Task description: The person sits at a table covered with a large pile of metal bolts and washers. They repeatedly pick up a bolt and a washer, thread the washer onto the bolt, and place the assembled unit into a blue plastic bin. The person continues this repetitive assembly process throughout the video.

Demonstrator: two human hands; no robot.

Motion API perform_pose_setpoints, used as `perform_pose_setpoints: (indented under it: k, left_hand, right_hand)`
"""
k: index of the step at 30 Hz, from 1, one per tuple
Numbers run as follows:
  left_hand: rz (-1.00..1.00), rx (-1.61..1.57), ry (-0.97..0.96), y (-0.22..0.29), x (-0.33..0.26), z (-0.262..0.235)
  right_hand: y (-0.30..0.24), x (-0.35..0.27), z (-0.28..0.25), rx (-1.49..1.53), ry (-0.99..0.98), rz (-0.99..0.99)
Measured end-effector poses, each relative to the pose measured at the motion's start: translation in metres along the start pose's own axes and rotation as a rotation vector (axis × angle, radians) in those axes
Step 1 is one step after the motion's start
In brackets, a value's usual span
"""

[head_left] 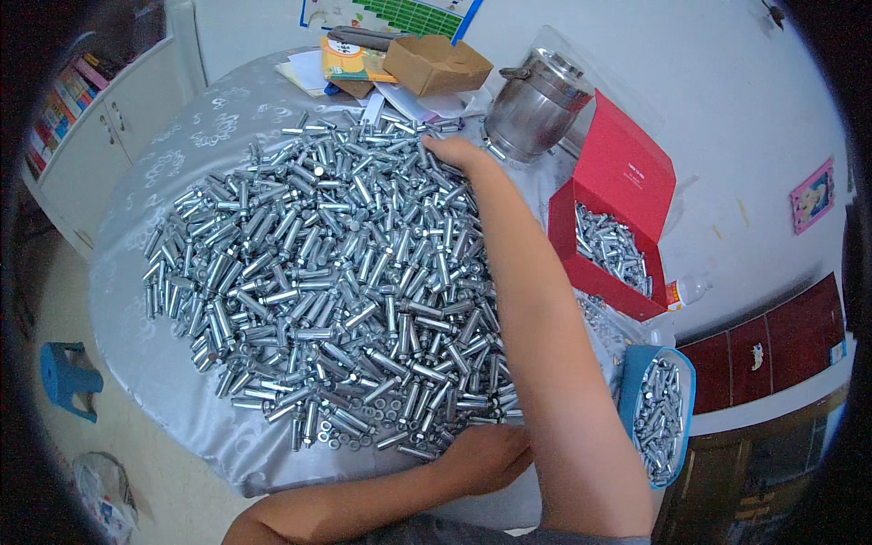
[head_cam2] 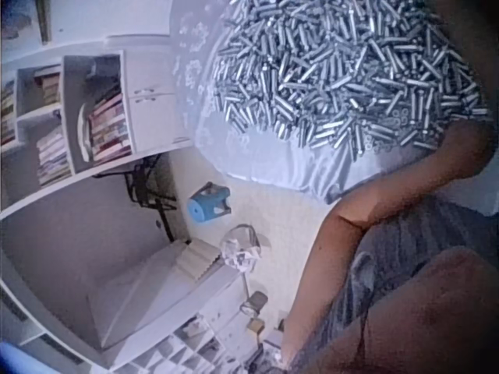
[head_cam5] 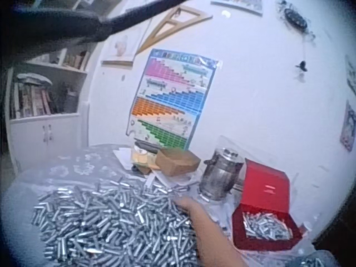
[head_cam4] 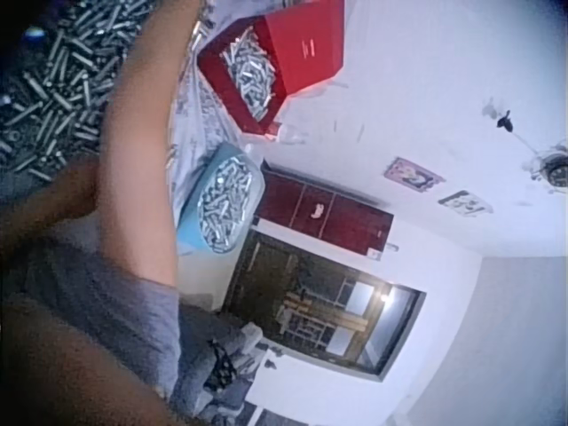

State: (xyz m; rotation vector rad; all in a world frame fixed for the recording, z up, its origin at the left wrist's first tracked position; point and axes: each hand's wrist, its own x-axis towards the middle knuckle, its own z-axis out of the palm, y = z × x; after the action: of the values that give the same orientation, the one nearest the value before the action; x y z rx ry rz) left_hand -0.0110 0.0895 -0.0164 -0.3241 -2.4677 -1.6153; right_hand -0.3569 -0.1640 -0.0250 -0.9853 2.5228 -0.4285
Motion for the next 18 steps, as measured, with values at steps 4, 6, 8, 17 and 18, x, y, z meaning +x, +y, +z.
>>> perform_pose_setpoints:
  k: [4, 6, 8, 17, 18]
  left_hand:
    - [-0.005, -0.026, -0.014, -0.006, -0.002, 0.001]
    - [-0.04, -0.054, -0.008, -0.013, -0.003, 0.01]
    - [-0.074, -0.065, -0.091, -0.014, 0.0, 0.017]
    - [-0.125, -0.033, -0.165, 0.002, 0.003, -0.009]
    - [-0.115, -0.029, -0.166, 0.003, 0.003, -0.011]
  right_hand:
    - [0.002, 0.016, 0.001, -0.1, 0.081, -0.026]
    - [0.002, 0.025, 0.002, -0.079, 0.013, -0.154]
    - [0.02, 0.041, 0.003, -0.084, 0.068, -0.194]
    - [0.016, 0.001, -0.009, 0.035, -0.018, -0.236]
    - [0.019, 0.006, -0.01, 0.005, 0.015, -0.268]
